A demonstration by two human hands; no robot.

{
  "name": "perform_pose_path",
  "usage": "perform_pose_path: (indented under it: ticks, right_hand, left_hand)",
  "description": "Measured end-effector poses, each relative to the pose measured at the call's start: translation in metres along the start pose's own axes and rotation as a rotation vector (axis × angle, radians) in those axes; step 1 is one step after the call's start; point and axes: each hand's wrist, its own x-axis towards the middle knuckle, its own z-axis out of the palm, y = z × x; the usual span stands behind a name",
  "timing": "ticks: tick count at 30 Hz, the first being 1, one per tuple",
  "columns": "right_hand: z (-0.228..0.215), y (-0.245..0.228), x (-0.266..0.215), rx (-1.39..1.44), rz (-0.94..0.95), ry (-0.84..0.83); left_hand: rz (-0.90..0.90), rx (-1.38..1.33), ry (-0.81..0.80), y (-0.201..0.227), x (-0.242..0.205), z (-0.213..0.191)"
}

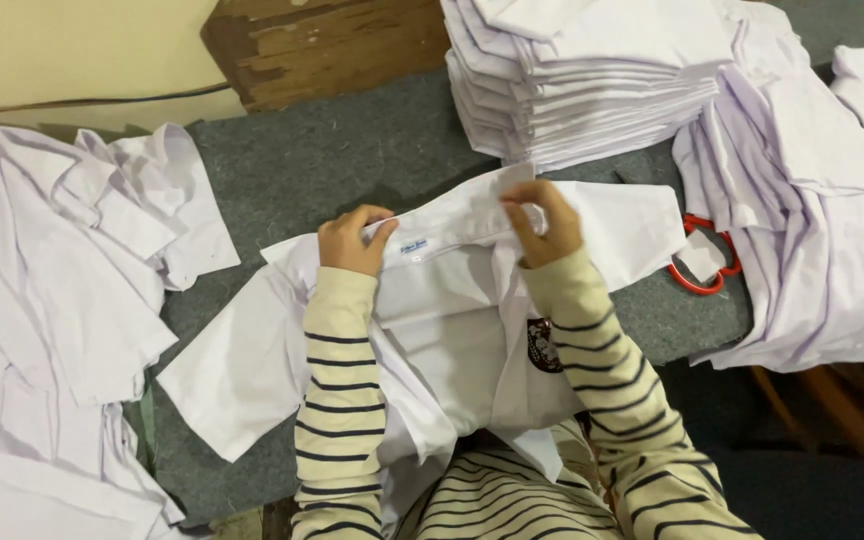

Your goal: Folding and stacking white shirts on a sewing factory floor, including trimming loose threads with scissors.

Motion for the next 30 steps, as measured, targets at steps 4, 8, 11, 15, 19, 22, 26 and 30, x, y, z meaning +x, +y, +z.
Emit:
perform_pose_path:
  ticks: [4, 8, 11, 15, 19, 22, 26, 30]
  right_hand:
    - [-0.115, 0.062, -0.063, -0.522, 0.195, 0.301]
    - [-0.203, 0.106, -0.117, -0.781, 0.165, 0.298]
    - [-0.227, 0.125, -0.131, -0.766, 0.528, 0.134]
    - [-0.229, 0.141, -0.131, -0.837, 0.656, -0.077]
    - [-0.236, 0.16, -0.131, -0.831, 0.639, -0.068]
    - [-0.239, 0.133, -0.126, -0.822, 0.529, -0.033]
    - [-0.261, 0.161, -0.116, -0.92, 0.597, -0.03]
    - [-0.249, 0.118, -0.058, -0.783, 0.605, 0.067]
  left_hand:
    - [-0.01, -0.11, 0.045, 0.018, 0.002, -0.016]
    - [0.084, -0.235, 0.082, 0.027, 0.004, -0.025]
    - [0.073, -0.247, 0.092, 0.028, 0.004, -0.025]
    - [0.04, -0.226, 0.084, 0.023, 0.002, -0.026]
    - [0.056, -0.158, 0.089, 0.024, 0.003, -0.026]
    - [0.094, -0.13, 0.118, 0.02, 0.002, -0.022]
    - [0.108, -0.114, 0.131, 0.016, 0.001, -0.02]
    - [0.098, -0.097, 0.128, 0.018, 0.001, -0.021]
